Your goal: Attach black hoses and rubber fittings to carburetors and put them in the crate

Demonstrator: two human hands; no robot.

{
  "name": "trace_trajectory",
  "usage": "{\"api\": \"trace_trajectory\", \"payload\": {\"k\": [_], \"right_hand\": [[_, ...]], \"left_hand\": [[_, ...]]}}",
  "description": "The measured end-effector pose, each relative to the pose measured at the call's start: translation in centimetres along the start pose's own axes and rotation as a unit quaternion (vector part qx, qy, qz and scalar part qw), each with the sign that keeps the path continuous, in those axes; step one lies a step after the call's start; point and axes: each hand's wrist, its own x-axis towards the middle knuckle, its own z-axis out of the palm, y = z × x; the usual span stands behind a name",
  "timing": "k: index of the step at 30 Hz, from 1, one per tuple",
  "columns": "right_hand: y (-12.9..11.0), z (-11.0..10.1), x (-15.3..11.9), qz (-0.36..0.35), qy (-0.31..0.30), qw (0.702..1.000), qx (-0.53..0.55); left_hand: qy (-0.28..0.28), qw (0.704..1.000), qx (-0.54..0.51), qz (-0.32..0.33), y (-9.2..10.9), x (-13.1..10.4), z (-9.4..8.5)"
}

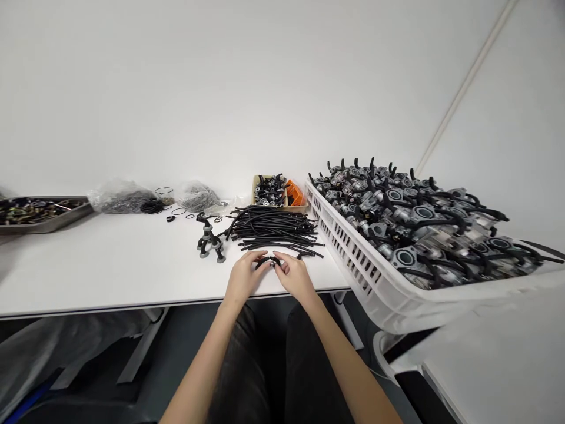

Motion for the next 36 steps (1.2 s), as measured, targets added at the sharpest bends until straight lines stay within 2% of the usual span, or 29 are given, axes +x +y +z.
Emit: {"api": "trace_trajectory", "payload": {"k": [6,11,14,16,20,27,32,36], "right_hand": [[-0.2,-0.4,0.0,-0.001,0.07,0.997,0.034],[0.2,-0.9,-0.3,0.051,0.213,0.974,0.051],[0.7,-1.1,-0.3,0.092,0.299,0.948,0.06],[0.9,-1.1,-0.3,0.112,0.33,0.935,0.066],[1.0,-1.2,0.0,0.135,0.341,0.927,0.083],[0.8,-1.4,-0.1,0.142,0.327,0.929,0.102],[0.8,-1.4,-0.1,0.146,0.32,0.93,0.109],[0.9,-1.4,-0.1,0.147,0.314,0.931,0.113]], "left_hand": [[-0.002,1.0,-0.015,0.025,0.3,0.1,0.1],[0.017,1.0,-0.016,0.017,0.1,0.1,0.2],[0.007,1.0,-0.023,0.019,0.1,0.3,0.2],[-0.006,0.999,-0.027,0.025,0.3,0.5,0.2],[-0.028,0.999,-0.029,0.033,0.6,0.8,0.1],[-0.028,0.999,-0.021,0.029,0.8,0.3,-0.7],[-0.042,0.998,-0.023,0.031,0.4,-0.3,-3.0],[-0.048,0.998,-0.019,0.027,-1.2,-1.0,-6.3]]}}
